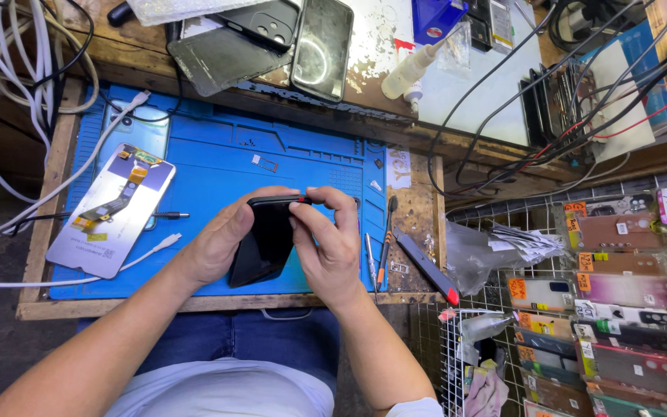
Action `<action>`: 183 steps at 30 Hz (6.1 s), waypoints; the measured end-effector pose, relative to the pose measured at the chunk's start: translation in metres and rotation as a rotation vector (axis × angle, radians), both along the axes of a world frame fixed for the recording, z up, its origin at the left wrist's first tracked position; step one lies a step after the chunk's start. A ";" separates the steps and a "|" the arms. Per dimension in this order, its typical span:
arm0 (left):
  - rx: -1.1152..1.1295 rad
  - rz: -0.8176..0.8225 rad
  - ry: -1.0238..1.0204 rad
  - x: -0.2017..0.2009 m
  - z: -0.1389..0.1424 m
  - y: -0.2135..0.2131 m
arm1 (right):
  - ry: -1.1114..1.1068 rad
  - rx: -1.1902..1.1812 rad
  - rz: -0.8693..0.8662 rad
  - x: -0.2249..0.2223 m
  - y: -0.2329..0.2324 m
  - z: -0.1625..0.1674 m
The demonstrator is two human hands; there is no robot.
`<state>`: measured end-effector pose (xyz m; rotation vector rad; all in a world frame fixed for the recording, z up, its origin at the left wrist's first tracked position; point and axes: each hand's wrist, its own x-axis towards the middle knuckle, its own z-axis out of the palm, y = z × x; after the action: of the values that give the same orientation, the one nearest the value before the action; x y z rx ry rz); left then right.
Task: The person repairs a mobile phone by hand and using a small screwdriver, removing components, handling a battery, and reassembling parts of the device on a blue mat.
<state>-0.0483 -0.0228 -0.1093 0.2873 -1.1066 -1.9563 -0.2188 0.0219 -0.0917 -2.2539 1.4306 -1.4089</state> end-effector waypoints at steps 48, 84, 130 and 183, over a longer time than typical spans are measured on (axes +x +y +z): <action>-0.163 0.360 -0.567 0.011 -0.001 -0.026 | -0.678 0.430 0.202 -0.017 -0.036 -0.042; 0.153 0.192 -0.326 0.049 -0.025 -0.019 | -0.337 1.000 0.469 -0.045 -0.077 -0.044; -0.782 0.127 -0.845 0.060 -0.006 -0.021 | 0.409 0.562 0.373 -0.031 -0.049 0.017; -1.182 0.090 -1.085 -0.003 0.021 0.004 | 0.450 0.358 0.386 -0.080 -0.021 0.025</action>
<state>-0.0515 -0.0185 -0.0881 0.7183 -2.6178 -0.6696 -0.2987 0.0004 -0.0664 -2.5045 1.1334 -0.5087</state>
